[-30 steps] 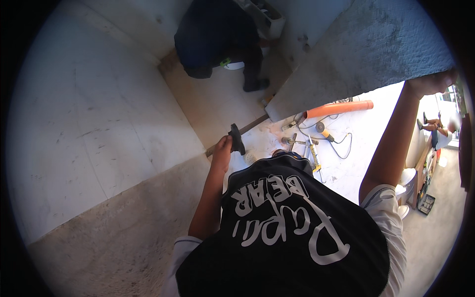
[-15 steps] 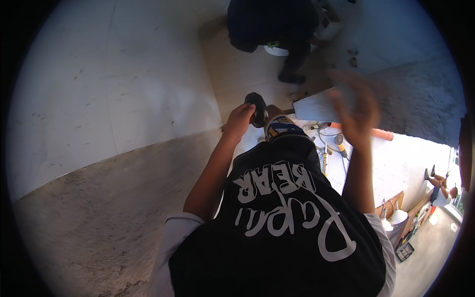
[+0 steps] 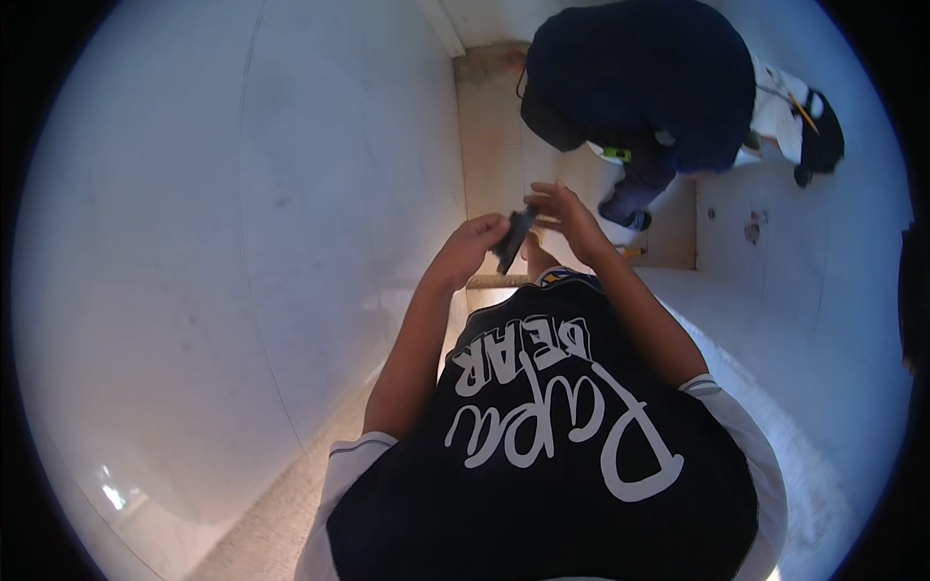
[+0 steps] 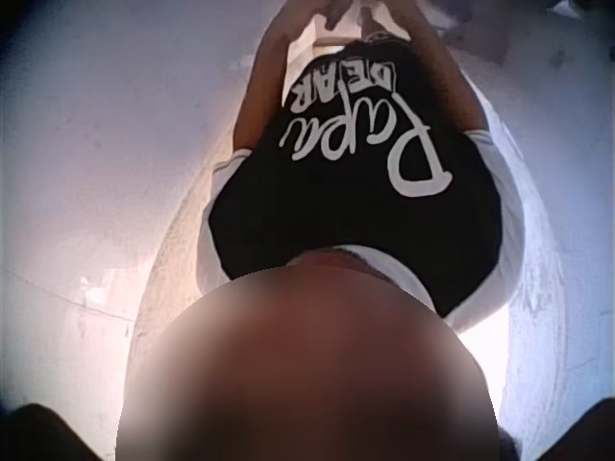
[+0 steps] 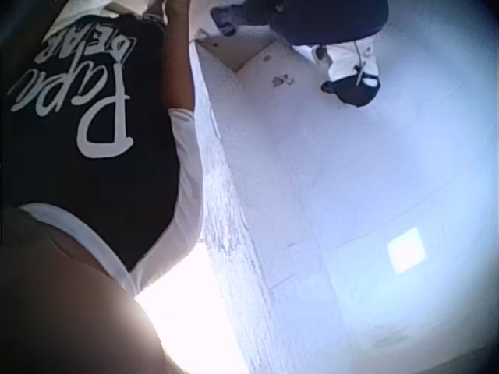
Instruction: The person carries a white ceramic toilet bowl into a tiled bathroom and positions it over the floor flange. They then kneel to align the bowl with the wall and floor connections while another person works nearby.
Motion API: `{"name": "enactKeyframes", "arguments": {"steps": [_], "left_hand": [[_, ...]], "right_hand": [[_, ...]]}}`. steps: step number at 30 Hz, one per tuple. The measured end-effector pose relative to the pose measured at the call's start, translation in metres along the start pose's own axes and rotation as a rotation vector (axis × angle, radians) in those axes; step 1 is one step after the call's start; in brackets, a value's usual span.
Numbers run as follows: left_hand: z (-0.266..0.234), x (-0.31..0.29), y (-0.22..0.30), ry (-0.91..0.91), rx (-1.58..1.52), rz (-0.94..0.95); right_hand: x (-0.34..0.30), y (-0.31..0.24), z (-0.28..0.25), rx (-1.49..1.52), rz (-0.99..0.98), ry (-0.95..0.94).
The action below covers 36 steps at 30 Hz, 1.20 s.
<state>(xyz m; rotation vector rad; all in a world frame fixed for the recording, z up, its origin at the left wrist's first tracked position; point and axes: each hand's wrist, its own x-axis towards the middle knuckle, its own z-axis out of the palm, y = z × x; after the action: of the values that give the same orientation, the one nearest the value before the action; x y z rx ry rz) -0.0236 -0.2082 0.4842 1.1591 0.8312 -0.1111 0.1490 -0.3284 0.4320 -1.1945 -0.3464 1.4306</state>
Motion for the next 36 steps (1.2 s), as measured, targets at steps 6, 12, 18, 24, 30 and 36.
{"name": "enactKeyframes", "arguments": {"steps": [6,12,18,24,30,36], "left_hand": [[-0.039,0.073,0.078,-0.310,0.784,-0.024],[-0.028,0.125,0.092,-0.258,1.084,0.437],[-0.006,0.217,0.120,-0.302,1.191,0.507],[-0.008,0.375,0.132,0.225,0.644,0.719],[-0.013,0.541,0.048,-0.132,0.330,0.449],[0.084,0.532,-0.227,-0.713,0.263,0.279]], "right_hand": [[0.085,-0.101,-0.021,-0.786,-0.328,-0.458],[0.090,-0.103,-0.044,-1.197,-0.521,-0.464],[0.108,-0.092,-0.112,-0.906,-0.290,-0.161],[0.139,-0.057,-0.200,-0.536,-0.279,0.044],[0.133,0.019,-0.209,-0.005,-0.547,0.203],[0.100,0.146,-0.213,0.245,-0.639,0.393]]}}
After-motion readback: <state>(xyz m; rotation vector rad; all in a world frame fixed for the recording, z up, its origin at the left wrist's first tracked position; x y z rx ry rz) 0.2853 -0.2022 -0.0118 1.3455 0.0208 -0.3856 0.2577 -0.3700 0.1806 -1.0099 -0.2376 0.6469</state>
